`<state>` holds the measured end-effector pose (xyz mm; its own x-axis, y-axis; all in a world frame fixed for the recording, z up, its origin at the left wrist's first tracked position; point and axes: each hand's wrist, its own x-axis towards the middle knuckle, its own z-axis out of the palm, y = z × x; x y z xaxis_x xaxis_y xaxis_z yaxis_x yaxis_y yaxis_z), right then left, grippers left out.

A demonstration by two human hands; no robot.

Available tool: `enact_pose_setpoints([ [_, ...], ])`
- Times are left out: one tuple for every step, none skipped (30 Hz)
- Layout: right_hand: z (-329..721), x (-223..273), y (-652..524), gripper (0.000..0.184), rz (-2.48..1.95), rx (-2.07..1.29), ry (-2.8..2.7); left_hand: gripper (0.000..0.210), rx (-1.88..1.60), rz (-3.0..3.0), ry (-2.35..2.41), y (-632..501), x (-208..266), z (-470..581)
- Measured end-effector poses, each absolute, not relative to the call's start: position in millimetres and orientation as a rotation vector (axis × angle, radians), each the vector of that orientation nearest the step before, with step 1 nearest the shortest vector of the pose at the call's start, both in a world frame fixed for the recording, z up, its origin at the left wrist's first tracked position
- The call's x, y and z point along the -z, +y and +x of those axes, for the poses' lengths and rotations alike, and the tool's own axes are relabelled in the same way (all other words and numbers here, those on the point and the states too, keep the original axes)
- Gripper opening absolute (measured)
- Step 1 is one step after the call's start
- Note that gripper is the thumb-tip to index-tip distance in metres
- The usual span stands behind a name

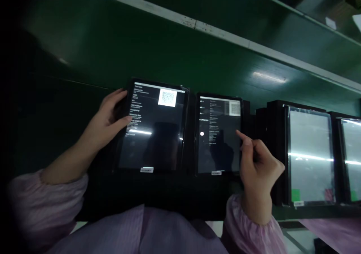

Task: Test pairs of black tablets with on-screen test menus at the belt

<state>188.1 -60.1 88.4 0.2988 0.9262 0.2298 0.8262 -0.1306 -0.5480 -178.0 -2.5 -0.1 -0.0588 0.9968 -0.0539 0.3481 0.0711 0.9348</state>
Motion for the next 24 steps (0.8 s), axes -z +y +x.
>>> enact_pose_setpoints([
  [186,-89,-58,0.036,-1.969,-0.210,-1.558,0.084,-0.995,1.408,1.559,-3,1,-177],
  [183,-89,-55,0.037,-1.960,-0.196,-1.579,0.091,-1.005,1.399,1.569,-2,2,-176],
  [180,-89,-51,0.037,-1.951,-0.186,-1.612,0.095,-1.035,1.366,1.552,-1,3,-175],
  [177,-90,-47,0.036,-1.938,-0.209,-1.663,0.094,-1.083,1.311,1.513,1,4,-173],
  [174,-90,-42,0.035,-1.923,-0.231,-1.716,0.087,-1.141,1.242,1.458,3,5,-172],
  [171,-90,-37,0.034,-1.906,-0.251,-1.763,0.076,-1.197,1.174,1.404,7,6,-170],
  [169,-89,-32,0.033,-1.885,-0.272,-1.803,0.064,-1.248,1.118,1.365,12,6,-168],
  [168,-88,-26,0.033,-1.858,-0.293,-1.835,0.053,-1.296,1.079,1.347,16,6,-166],
  [166,-87,-20,0.033,-1.827,-0.314,-1.861,0.047,-1.336,1.060,1.348,21,6,-164],
  [165,-85,-15,0.033,-1.801,-0.333,-1.880,0.046,-1.364,1.061,1.359,26,5,-162],
  [165,-83,-9,0.033,-1.785,-0.349,-1.894,0.046,-1.377,1.073,1.374,30,4,-161],
  [164,-81,-5,0.034,-1.777,-0.363,-1.907,0.047,-1.378,1.093,1.391,35,4,-160],
  [163,-79,-1,0.035,-1.776,-0.376,-1.921,0.047,-1.370,1.114,1.410,39,3,-159],
  [163,-78,1,0.036,-1.780,-0.383,-1.929,0.047,-1.357,1.133,1.431,42,3,-159],
  [163,-78,3,0.036,-1.784,-0.384,-1.930,0.046,-1.341,1.144,1.452,45,3,-159],
  [163,-78,3,0.036,-1.786,-0.375,-1.921,0.045,-1.326,1.149,1.468,48,3,-160],
  [164,-79,1,0.035,-1.786,-0.354,-1.898,0.044,-1.313,1.148,1.480,50,3,-160],
  [165,-80,-1,0.034,-1.789,-0.334,-1.867,0.044,-1.298,1.146,1.486,52,4,-161],
  [166,-81,-5,0.034,-1.794,-0.315,-1.832,0.045,-1.285,1.143,1.488,53,4,-162],
  [167,-83,-8,0.035,-1.799,-0.301,-1.800,0.045,-1.276,1.138,1.488,53,4,-162],
  [169,-84,-13,0.035,-1.803,-0.298,-1.778,0.045,-1.270,1.131,1.488,54,4,-162],
  [170,-85,-16,0.036,-1.809,-0.305,-1.764,0.045,-1.266,1.121,1.491,54,4,-161],
  [171,-86,-20,0.036,-1.811,-0.317,-1.758,0.045,-1.264,1.108,1.496,55,4,-161],
  [172,-86,-23,0.036,-1.815,-0.328,-1.755,0.045,-1.261,1.093,1.502,56,3,-160],
])
